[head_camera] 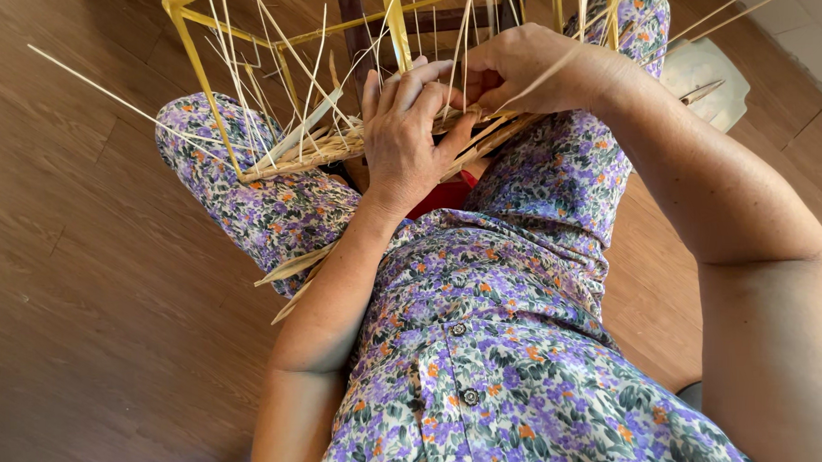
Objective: The person sits on the floor and weaves thin bamboo strips into a yellow metal basket frame. They interlace the strips through the vertical supports, occasionally using a wooden tool to press the weave tight and scissors to trim excess material.
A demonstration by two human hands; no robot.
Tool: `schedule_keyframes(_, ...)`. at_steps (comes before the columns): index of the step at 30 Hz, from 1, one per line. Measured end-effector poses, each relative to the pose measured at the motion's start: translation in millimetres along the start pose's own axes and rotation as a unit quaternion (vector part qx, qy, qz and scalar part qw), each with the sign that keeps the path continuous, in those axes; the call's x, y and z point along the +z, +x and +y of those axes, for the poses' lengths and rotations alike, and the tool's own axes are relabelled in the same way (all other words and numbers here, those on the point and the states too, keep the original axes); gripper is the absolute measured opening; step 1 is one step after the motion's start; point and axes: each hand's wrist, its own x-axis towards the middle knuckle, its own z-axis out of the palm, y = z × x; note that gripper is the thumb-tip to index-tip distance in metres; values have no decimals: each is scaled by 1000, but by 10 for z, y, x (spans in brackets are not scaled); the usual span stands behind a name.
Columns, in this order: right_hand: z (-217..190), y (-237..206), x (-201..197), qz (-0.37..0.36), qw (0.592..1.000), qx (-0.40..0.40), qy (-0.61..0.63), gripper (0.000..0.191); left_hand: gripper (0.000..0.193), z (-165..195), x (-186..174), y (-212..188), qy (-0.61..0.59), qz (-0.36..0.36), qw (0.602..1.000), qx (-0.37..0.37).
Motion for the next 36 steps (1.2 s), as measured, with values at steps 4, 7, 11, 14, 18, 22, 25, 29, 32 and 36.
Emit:
schedule_keyframes(4, 10, 69, -68, -45, 996, 24, 67, 19, 18, 17, 11, -2, 10, 5, 1000, -11)
schedule_keyframes(7, 21, 65, -175, -115, 984, 44, 125, 14, 16, 13, 23, 14, 15, 0, 1000, -13)
schedule_keyframes(11, 12, 1, -223, -97, 984, 62, 138, 15, 17, 1, 46, 35, 17, -5, 1000, -18)
schedule_keyframes(14, -39, -37, -159, -44, 998, 4, 42, 17, 17, -1, 40, 39, 6, -18, 999, -27)
schedule_keyframes(18, -188, -243, -92, 66, 996, -54, 5, 13, 17, 30, -14, 47, 4, -24, 999, -30)
schedule_keyframes(22, -355, -730, -26, 253, 966, -58, 0, 15, 13, 88, -76, 102, -3, -39, 998, -48)
schedule_keyframes(25, -449, -944, 347, 238, 949, 96, 183, 19, 13, 144, -92, 133, -7, -52, 996, -72)
schedule_keyframes(29, -300, -697, 915, 226, 885, 173, 369, 25, 15, 162, -89, 157, -16, -84, 990, -110)
schedule_keyframes(32, -180, -497, 1225, 245, 782, 140, 556, 26, 16, 145, -90, 153, -19, -75, 992, -102)
schedule_keyframes(36, -111, -433, 1403, 295, 710, 85, 634, 21, 12, 90, -103, 143, -4, -58, 996, -68)
